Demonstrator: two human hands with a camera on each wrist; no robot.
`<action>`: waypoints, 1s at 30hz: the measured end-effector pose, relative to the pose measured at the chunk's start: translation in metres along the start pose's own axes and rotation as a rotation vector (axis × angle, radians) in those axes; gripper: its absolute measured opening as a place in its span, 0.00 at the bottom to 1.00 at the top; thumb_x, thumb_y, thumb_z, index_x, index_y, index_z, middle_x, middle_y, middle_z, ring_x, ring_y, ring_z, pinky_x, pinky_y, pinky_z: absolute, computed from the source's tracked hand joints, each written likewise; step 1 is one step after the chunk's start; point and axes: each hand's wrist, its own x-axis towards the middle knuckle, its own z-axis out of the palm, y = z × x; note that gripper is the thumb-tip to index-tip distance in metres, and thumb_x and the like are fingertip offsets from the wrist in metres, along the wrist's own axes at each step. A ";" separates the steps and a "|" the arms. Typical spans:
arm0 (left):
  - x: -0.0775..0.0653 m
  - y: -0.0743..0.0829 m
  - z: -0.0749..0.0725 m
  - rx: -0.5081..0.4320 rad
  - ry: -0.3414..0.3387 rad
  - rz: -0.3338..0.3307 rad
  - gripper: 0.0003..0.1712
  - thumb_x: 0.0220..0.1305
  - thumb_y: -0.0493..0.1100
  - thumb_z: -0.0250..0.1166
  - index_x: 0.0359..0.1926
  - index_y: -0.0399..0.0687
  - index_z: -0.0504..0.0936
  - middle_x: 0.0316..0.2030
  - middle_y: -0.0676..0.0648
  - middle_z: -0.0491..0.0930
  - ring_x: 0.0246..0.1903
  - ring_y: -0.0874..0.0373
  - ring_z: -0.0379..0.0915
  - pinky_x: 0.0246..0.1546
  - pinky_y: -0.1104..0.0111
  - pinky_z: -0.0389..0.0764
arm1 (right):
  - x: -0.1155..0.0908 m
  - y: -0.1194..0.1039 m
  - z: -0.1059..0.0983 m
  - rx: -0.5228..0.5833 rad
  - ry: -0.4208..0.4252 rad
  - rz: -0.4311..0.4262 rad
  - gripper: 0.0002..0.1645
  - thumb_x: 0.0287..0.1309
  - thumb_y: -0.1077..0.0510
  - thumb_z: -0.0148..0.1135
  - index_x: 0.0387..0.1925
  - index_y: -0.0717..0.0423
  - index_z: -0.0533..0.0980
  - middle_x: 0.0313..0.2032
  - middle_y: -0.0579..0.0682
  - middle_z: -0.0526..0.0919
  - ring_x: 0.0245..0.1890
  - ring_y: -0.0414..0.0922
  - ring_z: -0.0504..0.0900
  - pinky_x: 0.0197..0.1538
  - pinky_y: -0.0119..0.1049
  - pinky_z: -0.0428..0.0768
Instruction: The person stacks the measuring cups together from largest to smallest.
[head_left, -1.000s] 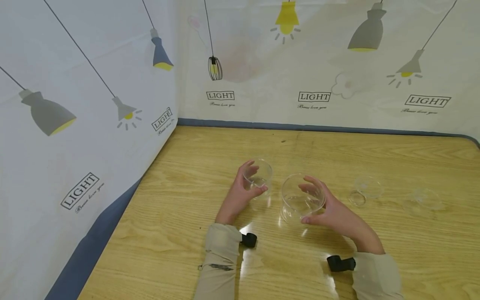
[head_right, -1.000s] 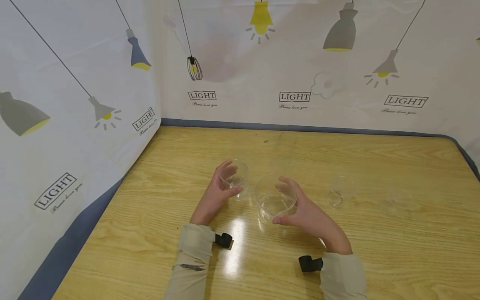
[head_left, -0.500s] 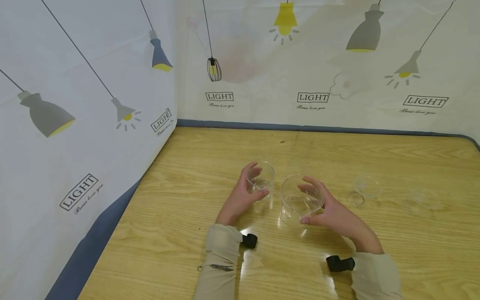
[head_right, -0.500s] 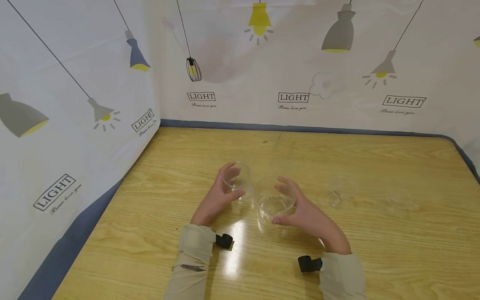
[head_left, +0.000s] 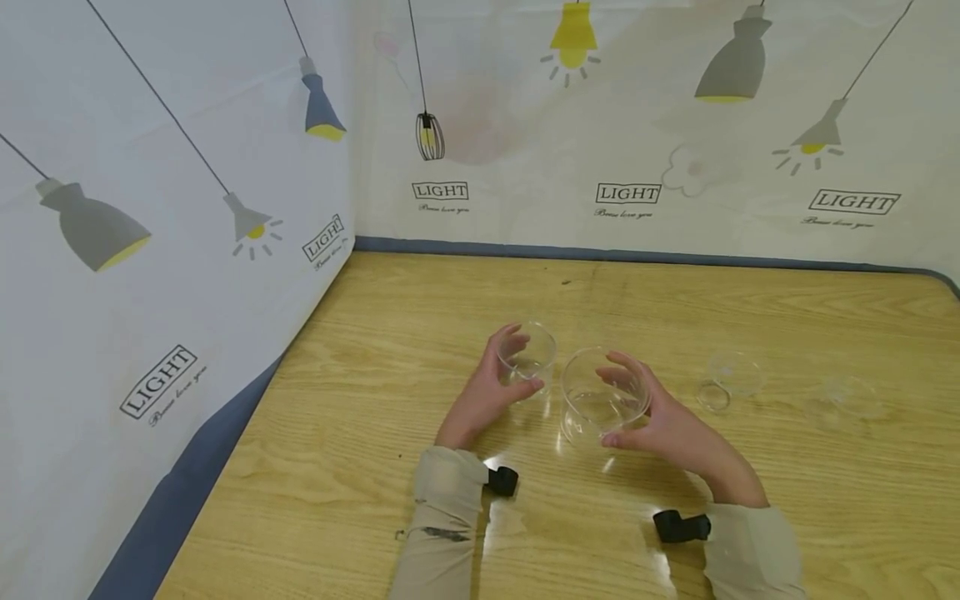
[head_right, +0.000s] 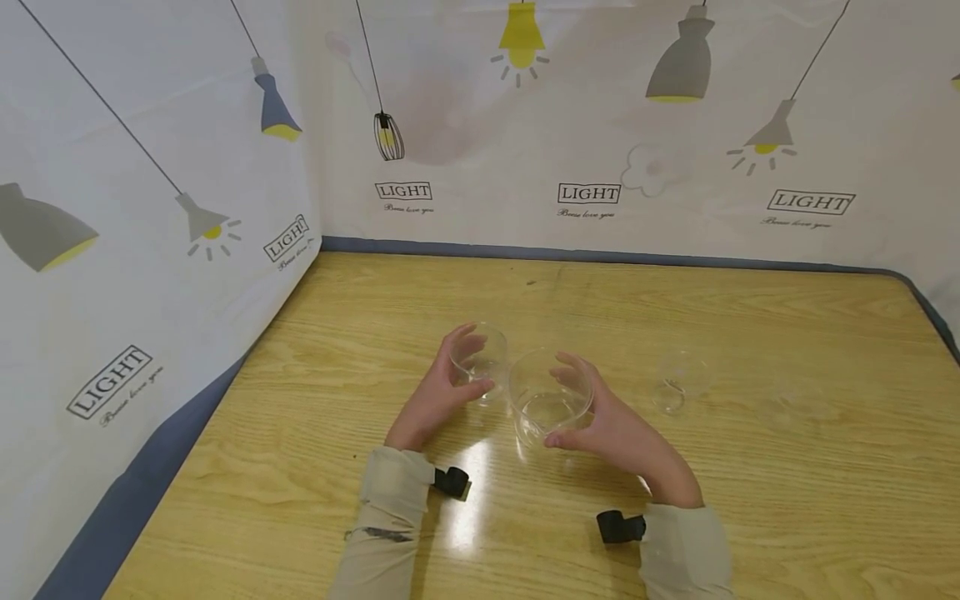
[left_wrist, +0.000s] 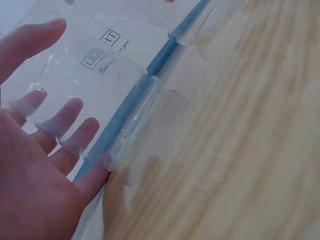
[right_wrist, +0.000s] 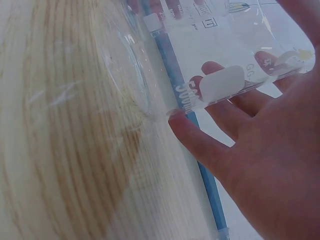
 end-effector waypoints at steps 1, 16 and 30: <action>0.000 0.000 0.001 0.000 -0.002 -0.002 0.46 0.52 0.43 0.67 0.66 0.64 0.48 0.63 0.46 0.57 0.62 0.47 0.52 0.58 0.54 0.55 | 0.000 0.000 0.000 0.000 0.001 0.001 0.56 0.45 0.54 0.69 0.65 0.30 0.42 0.64 0.50 0.55 0.64 0.55 0.50 0.53 0.66 0.52; 0.011 -0.021 0.006 0.014 -0.011 0.005 0.48 0.48 0.54 0.68 0.66 0.62 0.50 0.60 0.55 0.61 0.59 0.51 0.57 0.56 0.54 0.58 | 0.002 0.003 -0.001 0.009 0.005 0.014 0.57 0.44 0.54 0.69 0.66 0.33 0.41 0.65 0.49 0.54 0.64 0.52 0.50 0.53 0.65 0.54; 0.013 -0.027 0.006 -0.007 -0.012 0.019 0.49 0.46 0.55 0.69 0.66 0.63 0.51 0.59 0.58 0.62 0.59 0.54 0.58 0.56 0.55 0.59 | 0.001 0.001 -0.001 0.010 -0.007 0.009 0.57 0.45 0.54 0.69 0.67 0.41 0.40 0.65 0.49 0.54 0.65 0.52 0.50 0.54 0.65 0.53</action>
